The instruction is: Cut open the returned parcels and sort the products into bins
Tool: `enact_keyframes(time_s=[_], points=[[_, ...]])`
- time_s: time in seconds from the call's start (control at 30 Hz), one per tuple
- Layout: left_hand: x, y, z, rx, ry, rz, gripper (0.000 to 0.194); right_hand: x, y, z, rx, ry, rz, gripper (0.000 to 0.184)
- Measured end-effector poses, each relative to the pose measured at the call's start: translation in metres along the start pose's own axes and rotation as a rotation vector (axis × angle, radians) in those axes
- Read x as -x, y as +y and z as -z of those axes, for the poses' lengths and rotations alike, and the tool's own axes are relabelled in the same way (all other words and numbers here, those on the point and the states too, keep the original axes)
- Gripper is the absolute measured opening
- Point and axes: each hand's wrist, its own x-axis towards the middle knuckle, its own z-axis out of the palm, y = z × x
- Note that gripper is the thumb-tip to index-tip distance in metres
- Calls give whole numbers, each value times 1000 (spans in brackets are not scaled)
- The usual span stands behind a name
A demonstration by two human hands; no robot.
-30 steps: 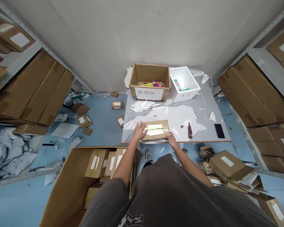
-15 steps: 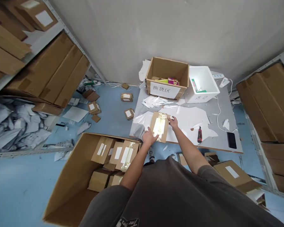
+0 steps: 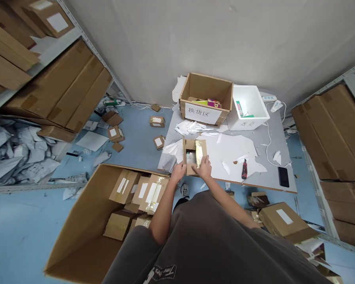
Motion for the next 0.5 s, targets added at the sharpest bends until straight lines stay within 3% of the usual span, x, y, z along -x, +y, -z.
enact_keyframes(time_s=[0.07,0.13,0.23,0.3,0.4,0.5], points=[[4,-16,2,74,105,104,60,-1,-6,3,-11,-22,-8,100],[6,-26,0,60,203,217,77,-6,-7,11,-101,-30,27,97],[1,-28,-7,-104,259,185,88,-16,14,32,-333,-53,97,82],[-7,-22,-12,-203,175,31,82,-20,39,47,-518,-72,84,73],[-23,-7,-21,-235,-12,-184,57,-20,79,60,-765,-78,-32,72],[-36,4,-26,-188,4,-178,30,-17,102,54,-775,-44,-168,85]])
